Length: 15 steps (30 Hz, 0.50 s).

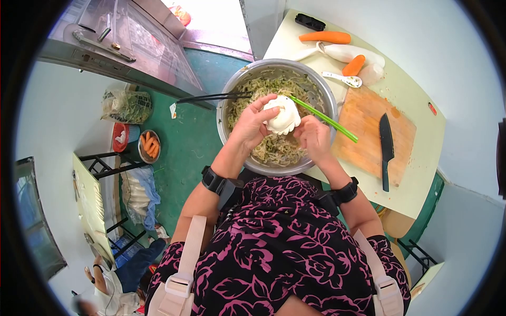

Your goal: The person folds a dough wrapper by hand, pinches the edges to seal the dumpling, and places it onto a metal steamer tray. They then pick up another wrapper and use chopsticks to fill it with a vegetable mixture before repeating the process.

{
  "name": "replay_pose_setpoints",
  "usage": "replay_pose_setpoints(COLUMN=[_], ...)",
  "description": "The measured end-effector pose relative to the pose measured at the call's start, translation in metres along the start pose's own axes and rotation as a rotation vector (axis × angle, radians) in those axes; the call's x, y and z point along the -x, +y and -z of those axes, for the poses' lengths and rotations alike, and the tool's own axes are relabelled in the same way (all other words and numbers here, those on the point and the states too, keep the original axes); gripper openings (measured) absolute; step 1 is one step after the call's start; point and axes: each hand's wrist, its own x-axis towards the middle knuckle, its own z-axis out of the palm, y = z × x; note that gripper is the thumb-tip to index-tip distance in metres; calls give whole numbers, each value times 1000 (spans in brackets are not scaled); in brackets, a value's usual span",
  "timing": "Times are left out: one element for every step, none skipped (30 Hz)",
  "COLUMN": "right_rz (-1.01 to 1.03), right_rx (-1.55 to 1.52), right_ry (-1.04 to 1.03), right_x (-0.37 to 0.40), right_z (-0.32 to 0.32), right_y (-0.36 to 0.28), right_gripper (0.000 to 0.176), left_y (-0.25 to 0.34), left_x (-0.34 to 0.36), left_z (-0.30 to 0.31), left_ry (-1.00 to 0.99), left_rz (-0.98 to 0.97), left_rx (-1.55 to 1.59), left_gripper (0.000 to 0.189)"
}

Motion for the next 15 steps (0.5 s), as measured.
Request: replay_pose_setpoints(right_rz=[-54, -108, -162, -91, -19, 52, 91, 131, 171, 169, 166, 164, 158, 152, 146], right_rx=[3, 5, 9, 61, 114, 166, 193, 219, 246, 255, 263, 272, 268, 264, 261], right_ry=[20, 40, 61, 33, 6, -21, -21, -22, -22, -26, -29, -32, -35, -37, -39], right_x=[-2, -5, -8, -9, -10, -10, -9, -9, -9, -8, -8, -9, -8, -8, -8], right_z=[4, 7, 9, 9, 9, 8, 7, 6, 4, 3, 3, 2, 1, 0, -1], right_y=[1, 1, 0, 2, 3, 4, 3, 0, -3, -3, -3, -3, -2, -2, -2], right_gripper=[28, 28, 28, 28, 29, 29, 28, 28, 28, 27, 27, 27, 27, 27, 26], left_y=[1, 1, 2, 2, 2, 2, 2, 2, 2, 1, 0, 0, 0, 0, 0], left_x=[1, 1, 1, 1, 2, 3, 3, 3, 3, 4, 4, 5, 5, 5, 6], left_z=[-1, -1, -1, -2, -4, -5, -6, -7, -7, -7, -7, -8, -8, -9, -8], left_ry=[7, 2, -3, -8, 0, 7, 14, 12, 11, 11, 12, 13, 14, -3, -20], left_rz=[0, -2, -3, -4, 10, 23, 37, 53, 69, 85, 84, 83, 82, 71, 60], left_rx=[-1, -12, -23, -34, -76, -119, -163, -181, -199, -217, -220, -223, -225, -237, -248], left_gripper=[40, 38, 36, 34, 32, 31, 29, 30, 30, 30, 30, 30, 30, 31, 32])
